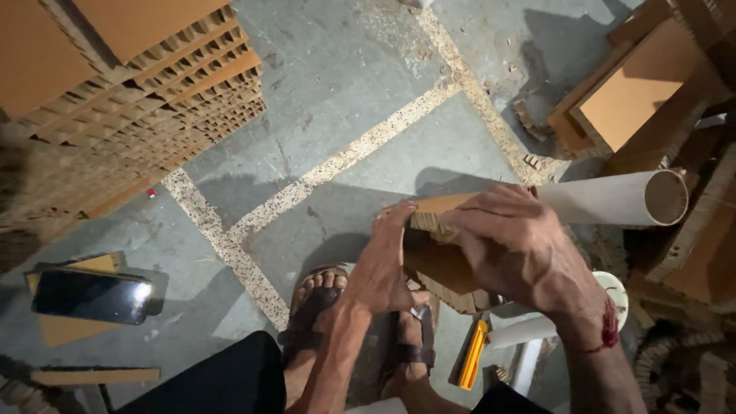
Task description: The person assembles a cardboard box by applying glue to the edges of a flat sheet, folding it into a rectangular shape, and securing the corners with rubber bands. The process is repeated for a second box.
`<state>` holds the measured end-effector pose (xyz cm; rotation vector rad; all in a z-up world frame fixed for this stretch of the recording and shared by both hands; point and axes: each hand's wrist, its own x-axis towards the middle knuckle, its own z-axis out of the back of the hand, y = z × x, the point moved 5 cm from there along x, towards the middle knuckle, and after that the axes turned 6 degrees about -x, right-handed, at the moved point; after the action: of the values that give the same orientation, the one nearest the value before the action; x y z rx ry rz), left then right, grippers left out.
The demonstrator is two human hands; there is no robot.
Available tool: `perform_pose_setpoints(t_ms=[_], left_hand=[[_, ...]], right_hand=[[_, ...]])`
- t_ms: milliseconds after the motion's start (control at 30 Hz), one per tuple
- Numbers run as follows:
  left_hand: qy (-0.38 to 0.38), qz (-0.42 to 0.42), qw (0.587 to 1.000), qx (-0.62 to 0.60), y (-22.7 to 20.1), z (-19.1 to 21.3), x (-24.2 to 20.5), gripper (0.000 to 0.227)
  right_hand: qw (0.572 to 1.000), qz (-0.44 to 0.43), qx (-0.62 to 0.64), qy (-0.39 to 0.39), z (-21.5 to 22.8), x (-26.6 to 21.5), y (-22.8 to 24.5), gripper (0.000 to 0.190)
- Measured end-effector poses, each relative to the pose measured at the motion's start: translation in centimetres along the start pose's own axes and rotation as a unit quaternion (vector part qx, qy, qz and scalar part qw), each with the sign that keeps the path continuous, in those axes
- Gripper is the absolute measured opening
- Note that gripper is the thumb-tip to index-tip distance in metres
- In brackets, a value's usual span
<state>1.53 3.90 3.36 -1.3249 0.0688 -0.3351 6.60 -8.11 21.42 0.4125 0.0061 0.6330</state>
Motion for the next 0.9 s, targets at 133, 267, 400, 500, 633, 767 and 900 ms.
perform_pose_setpoints(t_ms=[133,267,400,500,633,767,900], left_hand=[[-0.002,-0.01,1.0,-0.015,0.8,-0.3,-0.6,0.139],[-0.012,-0.033,0.999,0.018,1.0,-0.5,-1.1,0.14],[-0.007,-0.032,0.999,-0.007,1.1,-0.5,-1.3,0.14],[-0.008,-0.039,0.999,0.0,1.2,-0.3,-1.2,0.141],[-0.014,-0.027,1.0,0.007,0.7,-0.3,-1.2,0.143],[-0.024,-0.044,0.999,0.006,0.7,-0.2,-1.4,0.143],[-0.031,-0.032,0.999,0.003,1.4,-0.9,-1.3,0.14]], right_hand=[[0.997,-0.007,-0.077,0.0,-0.1,0.1,0.4,0.011],[0.989,0.037,-0.142,0.026,-0.5,0.5,0.2,0.016],[0.98,0.058,-0.182,0.052,-0.2,1.0,1.4,0.015],[0.975,0.04,-0.199,0.086,-0.1,1.8,2.0,0.014],[0.969,0.034,-0.219,0.112,-0.4,2.0,2.1,0.015],[0.964,0.021,-0.224,0.14,-0.9,1.9,1.6,0.014],[0.965,0.017,-0.219,0.146,-1.2,1.8,0.6,0.009]])
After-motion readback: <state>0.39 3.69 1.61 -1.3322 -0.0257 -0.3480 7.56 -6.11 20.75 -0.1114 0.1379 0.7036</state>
